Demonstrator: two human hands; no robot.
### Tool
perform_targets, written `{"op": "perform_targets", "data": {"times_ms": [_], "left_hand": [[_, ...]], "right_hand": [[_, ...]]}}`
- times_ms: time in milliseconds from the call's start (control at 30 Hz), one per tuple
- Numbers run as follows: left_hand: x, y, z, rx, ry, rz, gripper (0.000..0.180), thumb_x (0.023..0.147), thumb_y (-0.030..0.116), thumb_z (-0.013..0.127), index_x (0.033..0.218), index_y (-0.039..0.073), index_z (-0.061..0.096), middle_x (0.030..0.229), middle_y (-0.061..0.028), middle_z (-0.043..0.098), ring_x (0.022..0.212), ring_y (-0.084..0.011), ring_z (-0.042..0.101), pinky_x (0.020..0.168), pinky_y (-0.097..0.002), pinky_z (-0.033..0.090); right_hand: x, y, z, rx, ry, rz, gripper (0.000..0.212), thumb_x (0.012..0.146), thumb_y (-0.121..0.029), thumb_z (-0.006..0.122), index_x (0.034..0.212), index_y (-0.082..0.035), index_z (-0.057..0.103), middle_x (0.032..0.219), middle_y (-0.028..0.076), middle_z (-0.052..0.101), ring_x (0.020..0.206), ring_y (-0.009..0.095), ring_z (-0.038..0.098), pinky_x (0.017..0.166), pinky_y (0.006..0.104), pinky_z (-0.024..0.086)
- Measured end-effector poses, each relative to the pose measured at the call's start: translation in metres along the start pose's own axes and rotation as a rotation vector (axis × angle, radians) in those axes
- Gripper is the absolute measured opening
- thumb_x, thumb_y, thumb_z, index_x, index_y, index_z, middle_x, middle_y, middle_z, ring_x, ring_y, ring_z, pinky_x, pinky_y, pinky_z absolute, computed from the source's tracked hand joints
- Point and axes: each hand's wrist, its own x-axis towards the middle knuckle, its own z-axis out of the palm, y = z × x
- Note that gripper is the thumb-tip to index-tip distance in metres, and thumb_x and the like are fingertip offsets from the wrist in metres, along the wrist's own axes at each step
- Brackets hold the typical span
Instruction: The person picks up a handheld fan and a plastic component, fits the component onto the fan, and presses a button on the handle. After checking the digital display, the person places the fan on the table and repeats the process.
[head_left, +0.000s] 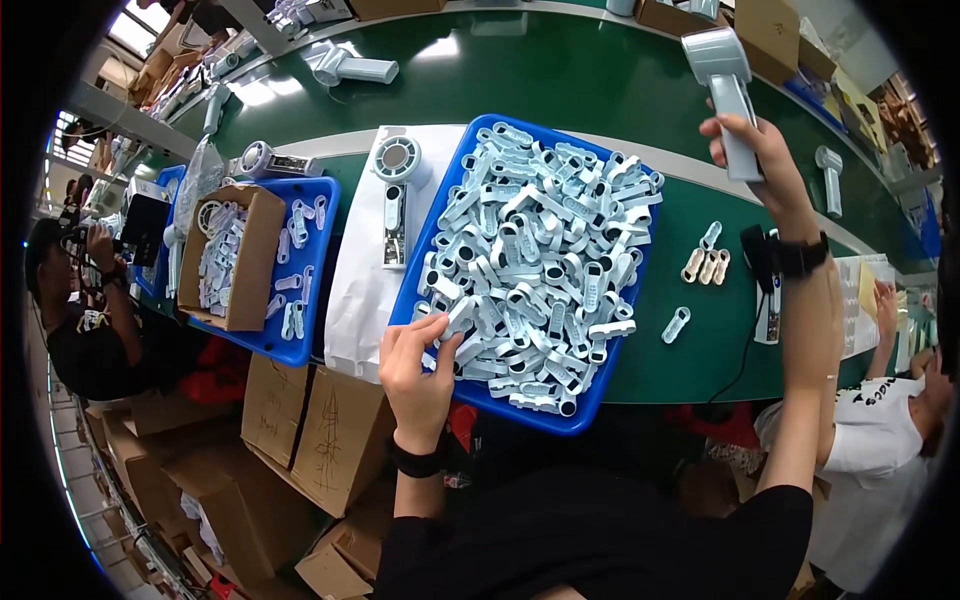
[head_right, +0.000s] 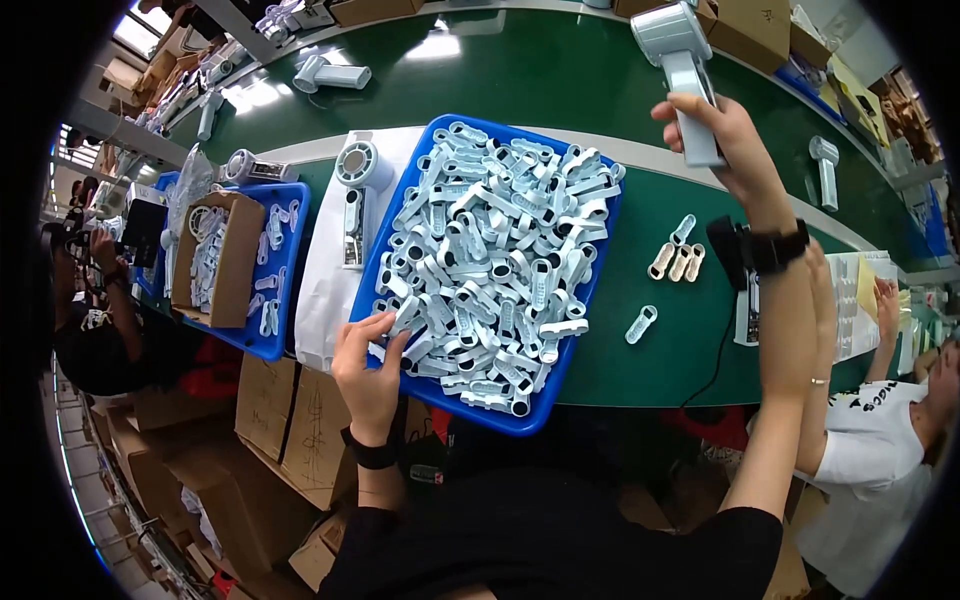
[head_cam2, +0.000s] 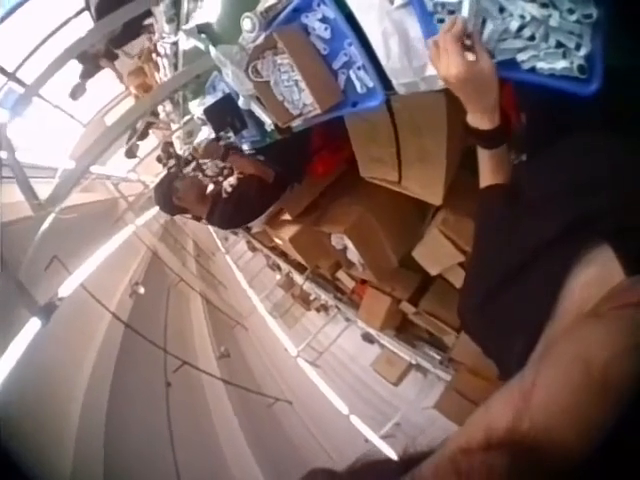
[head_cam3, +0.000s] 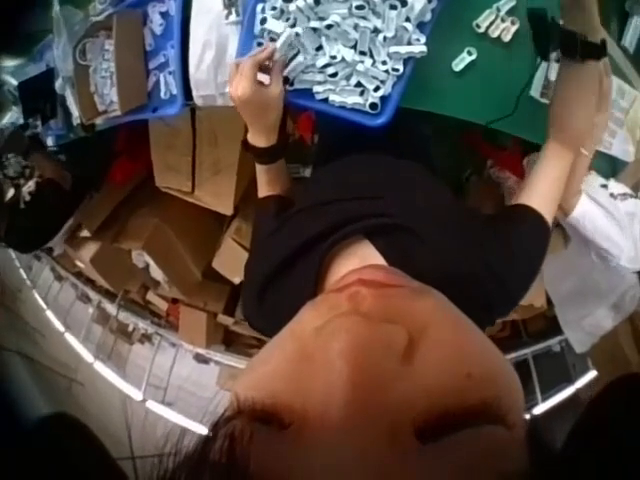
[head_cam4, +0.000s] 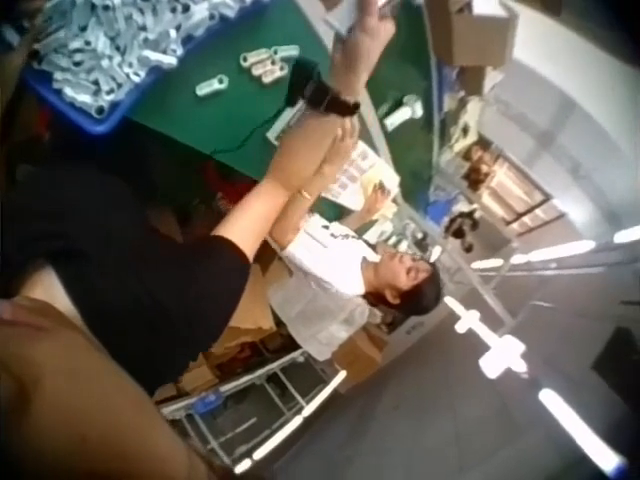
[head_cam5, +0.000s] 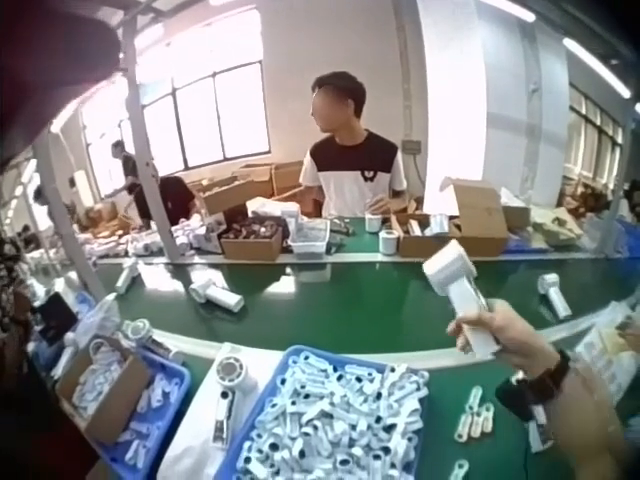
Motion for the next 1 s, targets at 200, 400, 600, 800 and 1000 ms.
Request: {"op": "perform_targets", "data": {"times_ms": [200,400,600,800,1000], "left_hand": [[-0.004,0.048,0.001,-0.315,-0.129,-0.279,0.035,0.062,-0.008,0.070,0.094,0.004,0.064,0.094,-0.0071,0.061,0.058,-0.0125,0.047,0.052,-0.0216,0.039],[-0.006,0.070,0.033,-0.432,-0.241,0.012,0.037,0.062,-0.014,0.065,0.094,0.003,0.066,0.091,-0.0081,0.060,0.071,-0.0161,0.057,0.061,-0.0240,0.047],[-0.012,0.079,0.047,-0.374,-0.256,0.130,0.034,0.066,-0.016,0.060,0.094,0.003,0.065,0.095,-0.0099,0.058,0.075,-0.0187,0.061,0.062,-0.0254,0.050],[-0.014,0.086,0.049,-0.401,-0.242,0.128,0.034,0.065,-0.016,0.061,0.094,0.002,0.065,0.097,-0.0109,0.058,0.078,-0.0202,0.061,0.065,-0.0267,0.052],[-0.017,0.090,0.049,-0.412,-0.225,0.113,0.032,0.062,-0.014,0.065,0.088,0.002,0.066,0.094,-0.0104,0.060,0.082,-0.0202,0.060,0.068,-0.0270,0.050]], "right_hand": [[-0.155,0.016,0.094,0.400,-0.117,-0.007,0.046,0.082,-0.031,0.056,0.110,0.004,0.047,0.096,0.012,0.058,0.083,0.018,0.057,0.074,0.0312,0.047],[-0.185,0.081,0.137,0.782,-0.247,0.102,0.060,0.072,-0.013,0.069,0.121,0.002,0.037,0.107,0.012,0.051,0.085,0.017,0.057,0.078,0.0345,0.050],[-0.186,0.082,0.154,0.955,-0.245,0.101,0.067,0.071,-0.002,0.068,0.126,-0.001,0.029,0.103,0.010,0.048,0.085,0.016,0.055,0.074,0.0358,0.053],[-0.190,0.082,0.158,0.762,-0.071,0.088,0.076,0.069,-0.003,0.064,0.132,0.000,0.021,0.104,0.016,0.048,0.086,0.022,0.055,0.068,0.0367,0.054],[-0.196,0.079,0.162,0.789,-0.091,0.094,0.075,0.070,-0.003,0.064,0.132,0.000,0.021,0.107,0.019,0.048,0.088,0.023,0.055,0.070,0.0376,0.054]]}}
